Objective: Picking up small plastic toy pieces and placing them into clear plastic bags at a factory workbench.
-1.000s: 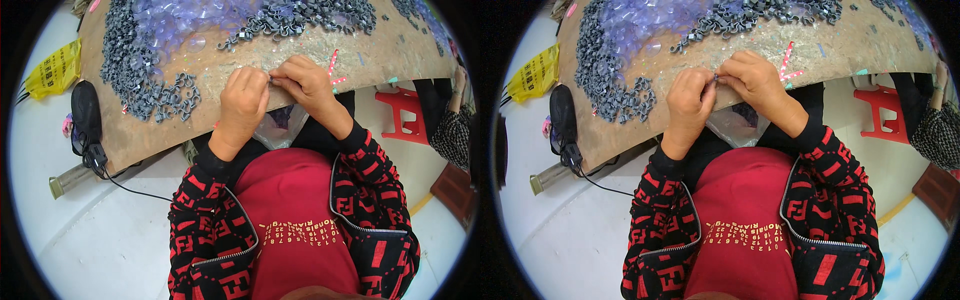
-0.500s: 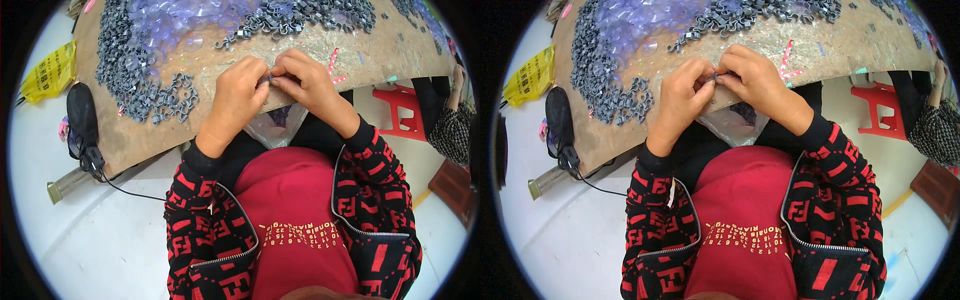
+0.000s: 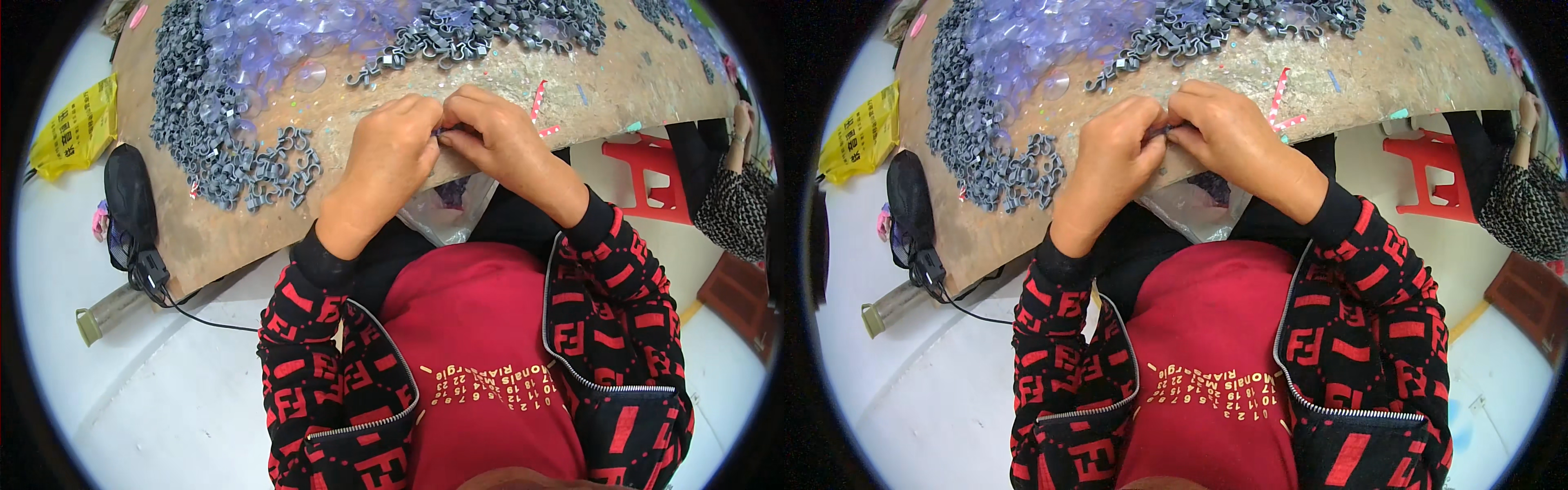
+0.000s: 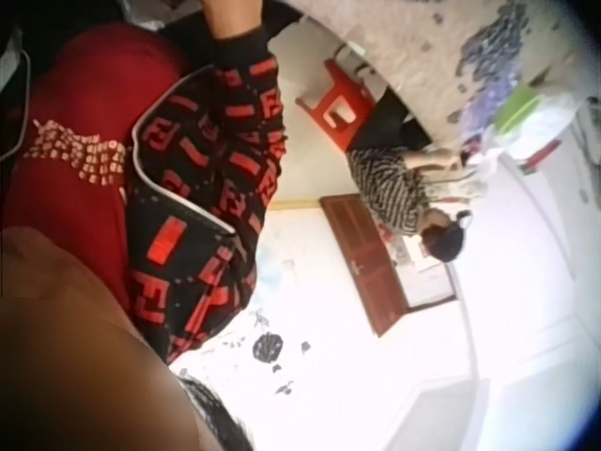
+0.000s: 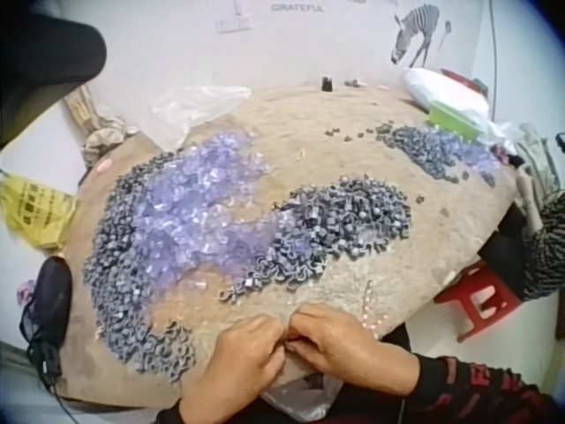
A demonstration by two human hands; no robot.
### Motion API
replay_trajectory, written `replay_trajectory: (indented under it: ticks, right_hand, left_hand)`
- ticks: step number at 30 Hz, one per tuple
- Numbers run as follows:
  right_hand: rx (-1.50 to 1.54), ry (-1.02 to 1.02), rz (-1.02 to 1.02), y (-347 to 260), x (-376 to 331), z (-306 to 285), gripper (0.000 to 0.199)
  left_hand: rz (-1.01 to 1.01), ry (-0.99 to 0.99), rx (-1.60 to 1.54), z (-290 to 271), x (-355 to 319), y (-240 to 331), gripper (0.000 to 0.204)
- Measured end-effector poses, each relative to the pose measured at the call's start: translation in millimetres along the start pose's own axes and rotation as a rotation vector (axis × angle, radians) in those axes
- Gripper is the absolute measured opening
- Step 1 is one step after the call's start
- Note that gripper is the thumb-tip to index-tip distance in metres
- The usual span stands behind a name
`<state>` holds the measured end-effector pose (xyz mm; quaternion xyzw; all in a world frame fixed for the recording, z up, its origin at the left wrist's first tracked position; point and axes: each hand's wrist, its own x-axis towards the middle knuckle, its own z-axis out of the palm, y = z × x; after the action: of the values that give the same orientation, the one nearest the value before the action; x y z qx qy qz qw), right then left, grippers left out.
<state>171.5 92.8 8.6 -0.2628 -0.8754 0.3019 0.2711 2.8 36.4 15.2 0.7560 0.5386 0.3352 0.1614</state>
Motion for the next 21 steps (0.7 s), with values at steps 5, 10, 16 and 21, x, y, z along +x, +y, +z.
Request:
replay_trajectory:
  ticks: [5, 10, 16, 21]
  right_hand:
    - [-0.014, 0.042, 0.014, 1, -8, 5, 0.014]
    - [0.026, 0.092, -0.007, 10, -13, 7, 0.016]
    - [0.147, 0.055, 0.09, 9, -15, 0, 0.018]
    - [0.093, 0.118, 0.057, 5, -15, 7, 0.014]
  left_hand:
    - [0.047, 0.035, 0.04, 4, -6, -1, 0.017]
    - [-0.159, 0.113, -0.301, 10, -21, -1, 0.028]
    - [-0.219, 0.142, -0.245, 15, -21, 1, 0.029]
    - [-0.25, 0.149, -0.246, 14, -21, 6, 0.028]
